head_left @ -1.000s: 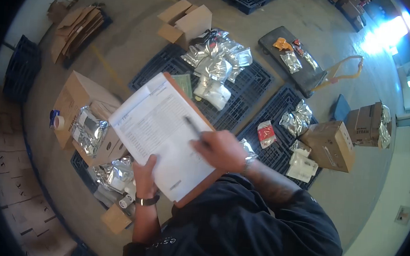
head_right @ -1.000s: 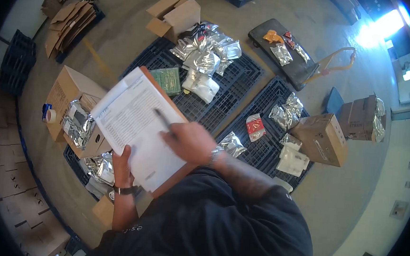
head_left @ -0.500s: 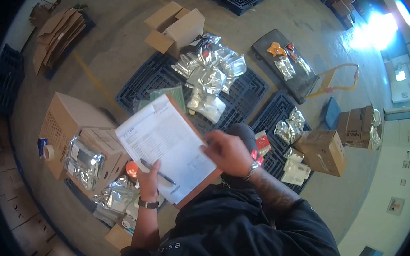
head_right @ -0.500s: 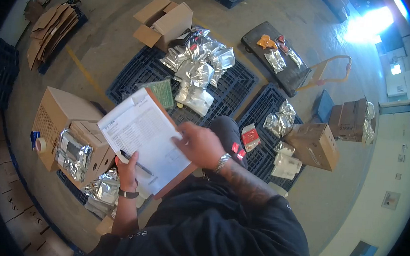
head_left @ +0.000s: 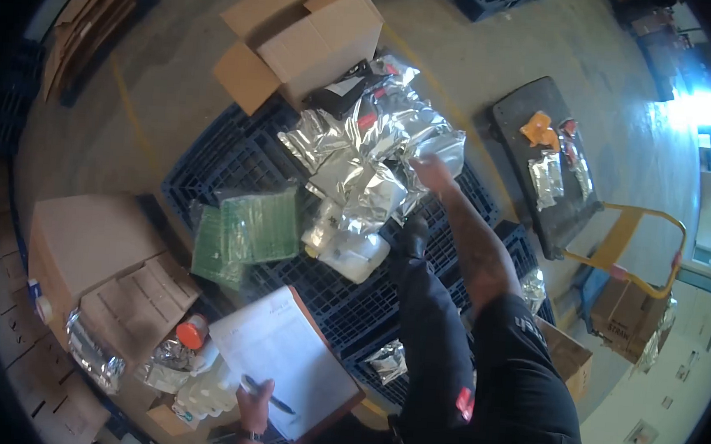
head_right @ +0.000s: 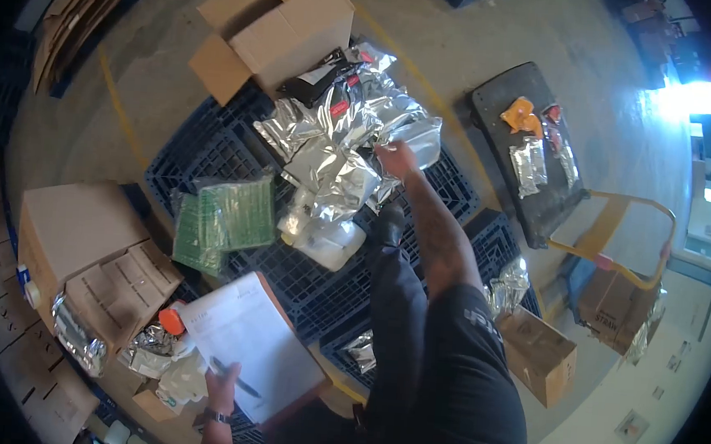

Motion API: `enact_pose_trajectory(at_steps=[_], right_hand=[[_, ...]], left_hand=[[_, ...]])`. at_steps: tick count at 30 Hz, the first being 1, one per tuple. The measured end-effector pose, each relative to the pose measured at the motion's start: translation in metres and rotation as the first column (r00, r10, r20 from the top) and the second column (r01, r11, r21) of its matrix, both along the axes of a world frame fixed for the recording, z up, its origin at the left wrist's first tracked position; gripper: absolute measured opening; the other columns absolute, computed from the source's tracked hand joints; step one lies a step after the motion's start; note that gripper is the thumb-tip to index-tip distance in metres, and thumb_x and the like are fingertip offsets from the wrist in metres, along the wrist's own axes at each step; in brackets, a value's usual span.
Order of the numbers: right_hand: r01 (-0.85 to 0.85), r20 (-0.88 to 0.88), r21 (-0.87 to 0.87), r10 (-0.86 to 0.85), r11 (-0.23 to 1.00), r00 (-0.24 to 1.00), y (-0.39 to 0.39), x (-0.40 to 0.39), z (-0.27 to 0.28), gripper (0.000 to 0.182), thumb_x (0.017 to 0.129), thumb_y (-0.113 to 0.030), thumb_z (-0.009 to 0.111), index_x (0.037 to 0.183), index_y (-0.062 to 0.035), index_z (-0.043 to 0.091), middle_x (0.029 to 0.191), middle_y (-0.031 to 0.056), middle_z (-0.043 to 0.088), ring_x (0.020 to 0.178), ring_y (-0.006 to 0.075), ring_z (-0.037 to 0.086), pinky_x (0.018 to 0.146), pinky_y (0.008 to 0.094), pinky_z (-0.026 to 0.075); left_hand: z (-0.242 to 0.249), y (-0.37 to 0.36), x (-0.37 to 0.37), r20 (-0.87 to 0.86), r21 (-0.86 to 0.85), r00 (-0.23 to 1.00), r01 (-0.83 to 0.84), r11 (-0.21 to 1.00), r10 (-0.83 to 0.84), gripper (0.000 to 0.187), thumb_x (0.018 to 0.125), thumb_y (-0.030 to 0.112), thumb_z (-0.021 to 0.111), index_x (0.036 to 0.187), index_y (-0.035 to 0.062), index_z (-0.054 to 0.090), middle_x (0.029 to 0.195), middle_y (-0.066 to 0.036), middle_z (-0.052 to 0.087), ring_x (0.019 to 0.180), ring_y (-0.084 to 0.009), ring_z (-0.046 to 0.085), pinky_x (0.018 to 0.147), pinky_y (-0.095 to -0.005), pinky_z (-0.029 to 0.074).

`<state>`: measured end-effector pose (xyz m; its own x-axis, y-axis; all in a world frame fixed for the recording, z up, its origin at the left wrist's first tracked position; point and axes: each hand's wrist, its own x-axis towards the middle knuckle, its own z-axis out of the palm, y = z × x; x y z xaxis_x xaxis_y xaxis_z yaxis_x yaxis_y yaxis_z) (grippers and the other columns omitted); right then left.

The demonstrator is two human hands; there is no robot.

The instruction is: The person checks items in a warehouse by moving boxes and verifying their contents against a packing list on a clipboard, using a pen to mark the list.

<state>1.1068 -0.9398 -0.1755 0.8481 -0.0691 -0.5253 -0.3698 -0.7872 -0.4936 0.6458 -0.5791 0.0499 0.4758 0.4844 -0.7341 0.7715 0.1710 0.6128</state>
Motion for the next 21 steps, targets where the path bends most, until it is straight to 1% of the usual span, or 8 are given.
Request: enact_pose_trajectory(at_steps=[4,6,10,12,14,16,20,21], right_hand=[[-0.087,0.068,-0.103,0.095,0.991,0.993,0.022,0.086,-0.095,0.079,0.074,-0.058,0.066,0.125,0.0012,0.054,0.123,0.0219,0.057,0.115,0.0348,0.055,0.099,0.0378,0.042],[-0.407,0.043,-0.285,0.435,0.868,0.899,0.035,0.107,-0.131,0.082,0.07,-0.06,0.068,0.123,0.001,0.055,0.121,0.0219,0.058,0.114,0.0351,0.055,0.099,0.0383,0.042],[-0.33,0.027,-0.377,0.366,0.865,0.93,0.04,0.125,-0.126,0.088,0.065,-0.063,0.071,0.122,0.0017,0.056,0.122,0.0229,0.058,0.114,0.0361,0.055,0.099,0.0397,0.042],[-0.49,-0.17,0.055,0.492,0.87,0.854,0.028,0.157,-0.126,0.093,0.06,-0.065,0.074,0.121,0.0026,0.057,0.122,0.0242,0.058,0.115,0.037,0.054,0.1,0.0407,0.041],[-0.457,0.085,0.037,0.453,0.889,0.887,0.018,0.18,-0.134,0.098,0.058,-0.067,0.075,0.125,0.0015,0.056,0.129,0.0241,0.054,0.119,0.0364,0.051,0.105,0.0395,0.037],[-0.529,0.029,-0.244,0.551,0.813,0.834,0.006,0.208,-0.134,0.104,0.058,-0.068,0.075,0.133,0.0002,0.049,0.139,0.0226,0.045,0.126,0.0347,0.046,0.108,0.0397,0.033],[-0.434,-0.193,0.328,0.51,0.839,0.839,-0.01,0.235,-0.168,0.104,0.066,-0.051,0.081,0.14,0.0062,0.036,0.129,0.0224,0.053,0.118,0.0268,0.053,0.097,0.0363,0.043],[-0.425,-0.193,0.26,0.477,0.867,0.857,-0.005,0.228,-0.162,0.097,0.067,-0.049,0.081,0.136,0.0056,0.041,0.122,0.0204,0.058,0.111,0.0251,0.056,0.093,0.0357,0.045]], left_hand=[[-0.061,-0.034,-0.012,-0.172,0.056,0.979,0.121,0.991,-0.11,0.041,0.078,0.008,0.074,0.11,-0.0072,0.053,0.1,-0.013,0.063,0.086,-0.0194,0.061,0.078,-0.0319,0.05],[-0.049,-0.066,0.041,-0.359,0.042,0.933,0.035,0.999,-0.018,0.045,0.076,0.006,0.073,0.114,-0.0063,0.052,0.102,-0.014,0.064,0.089,-0.0226,0.062,0.081,-0.0337,0.05],[-0.064,-0.097,0.085,-0.331,-0.121,0.93,-0.212,0.97,0.162,0.046,0.077,0.005,0.072,0.116,-0.0059,0.051,0.107,-0.015,0.064,0.093,-0.0231,0.062,0.082,-0.0331,0.05],[-0.07,-0.102,0.099,-0.346,-0.135,0.926,-0.21,0.968,0.153,0.042,0.077,0.004,0.072,0.114,-0.006,0.053,0.106,-0.015,0.064,0.092,-0.0226,0.063,0.081,-0.0333,0.051],[-0.084,-0.102,0.096,-0.324,-0.143,0.938,-0.175,0.974,0.121,0.048,0.077,0.008,0.072,0.118,-0.0056,0.05,0.108,-0.014,0.063,0.093,-0.0226,0.061,0.082,-0.0341,0.05],[-0.087,-0.103,0.093,-0.319,-0.153,0.944,-0.141,0.978,0.086,0.054,0.076,0.012,0.072,0.122,-0.0053,0.047,0.109,-0.014,0.061,0.094,-0.0227,0.06,0.082,-0.0348,0.05],[-0.094,-0.109,0.097,-0.419,-0.066,0.903,-0.132,0.989,0.092,0.046,0.077,0.011,0.072,0.116,-0.0054,0.052,0.106,-0.013,0.064,0.09,-0.0217,0.062,0.078,-0.0341,0.052],[-0.092,-0.114,0.097,-0.466,-0.01,0.877,-0.138,0.99,0.117,0.039,0.078,0.008,0.072,0.111,-0.0056,0.057,0.103,-0.013,0.066,0.089,-0.0204,0.064,0.078,-0.033,0.052]])
